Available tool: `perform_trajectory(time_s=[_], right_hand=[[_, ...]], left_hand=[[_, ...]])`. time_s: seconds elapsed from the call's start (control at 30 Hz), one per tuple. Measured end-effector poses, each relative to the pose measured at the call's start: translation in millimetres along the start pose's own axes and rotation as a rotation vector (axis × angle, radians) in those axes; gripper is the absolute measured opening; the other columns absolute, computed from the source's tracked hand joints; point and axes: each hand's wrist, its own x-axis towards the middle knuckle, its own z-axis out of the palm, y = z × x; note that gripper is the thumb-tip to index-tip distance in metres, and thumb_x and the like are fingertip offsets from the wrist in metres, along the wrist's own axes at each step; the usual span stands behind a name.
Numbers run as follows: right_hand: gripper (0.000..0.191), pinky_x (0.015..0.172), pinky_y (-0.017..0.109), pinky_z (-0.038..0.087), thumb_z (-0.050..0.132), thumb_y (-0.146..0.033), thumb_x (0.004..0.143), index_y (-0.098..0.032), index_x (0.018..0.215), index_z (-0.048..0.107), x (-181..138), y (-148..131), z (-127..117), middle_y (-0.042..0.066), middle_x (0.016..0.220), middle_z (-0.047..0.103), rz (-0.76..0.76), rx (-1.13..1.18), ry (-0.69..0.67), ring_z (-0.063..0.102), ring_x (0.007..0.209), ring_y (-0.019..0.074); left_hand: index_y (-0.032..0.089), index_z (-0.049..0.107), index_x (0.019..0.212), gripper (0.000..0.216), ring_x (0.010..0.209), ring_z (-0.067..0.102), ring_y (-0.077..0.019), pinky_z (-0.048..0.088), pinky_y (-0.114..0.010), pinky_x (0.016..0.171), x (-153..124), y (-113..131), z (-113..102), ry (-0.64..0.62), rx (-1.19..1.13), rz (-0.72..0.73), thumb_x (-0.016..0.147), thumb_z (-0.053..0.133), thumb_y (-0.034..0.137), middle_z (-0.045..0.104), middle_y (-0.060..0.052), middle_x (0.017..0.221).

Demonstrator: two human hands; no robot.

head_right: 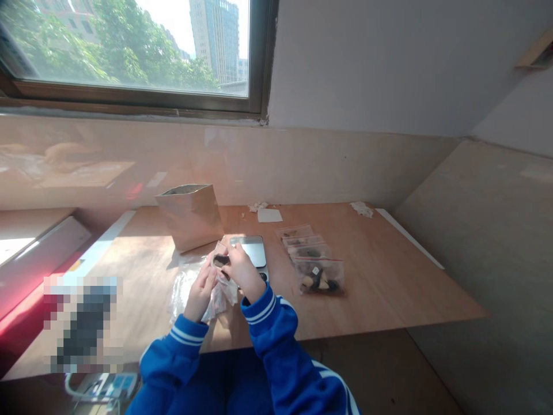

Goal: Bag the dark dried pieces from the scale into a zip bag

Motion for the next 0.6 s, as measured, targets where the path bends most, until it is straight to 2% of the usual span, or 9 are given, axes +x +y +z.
perform_trajectory(time_s=[0.17, 0.37, 0.5, 0.6], right_hand=[[0.023, 0.072, 0.029, 0.047, 0.050, 0.001, 0.072, -0.018, 0.082, 0.055, 0, -2, 4, 0.001, 0.084, 0.050, 0.006, -0.080, 0.116, 0.051, 0.072, 0.0142], [0.018, 0.075, 0.028, 0.045, 0.045, -0.006, 0.084, -0.018, 0.083, 0.058, 1, -10, -5, 0.001, 0.081, 0.054, -0.068, -0.131, 0.126, 0.053, 0.074, 0.0147], [0.019, 0.075, 0.029, 0.045, 0.043, -0.011, 0.089, -0.017, 0.092, 0.061, 0, -11, -11, 0.005, 0.089, 0.057, -0.043, -0.205, 0.167, 0.055, 0.082, 0.0168], [0.021, 0.075, 0.030, 0.046, 0.043, -0.017, 0.094, -0.018, 0.091, 0.064, -5, -12, -16, 0.007, 0.091, 0.058, -0.063, -0.311, 0.121, 0.056, 0.085, 0.0185]], left_hand=[[0.019, 0.072, 0.087, 0.023, 0.132, 0.045, -0.0290, 0.042, -0.037, 0.105, -1, 0, -2, -0.052, -0.035, -0.035, 0.083, 0.061, 0.038, 0.060, -0.012, 0.129], [0.017, 0.071, 0.091, 0.026, 0.119, 0.057, -0.0287, 0.047, -0.039, 0.098, -2, -5, -2, -0.049, -0.090, -0.082, 0.083, 0.059, 0.039, 0.070, -0.013, 0.107], [0.016, 0.069, 0.088, 0.026, 0.116, 0.058, -0.0291, 0.047, -0.040, 0.098, -2, -7, -4, -0.027, -0.091, -0.072, 0.084, 0.057, 0.039, 0.069, -0.014, 0.106], [0.017, 0.068, 0.083, 0.027, 0.121, 0.055, -0.0292, 0.043, -0.042, 0.103, -1, -6, -5, -0.033, -0.049, -0.033, 0.086, 0.054, 0.040, 0.068, -0.014, 0.110]])
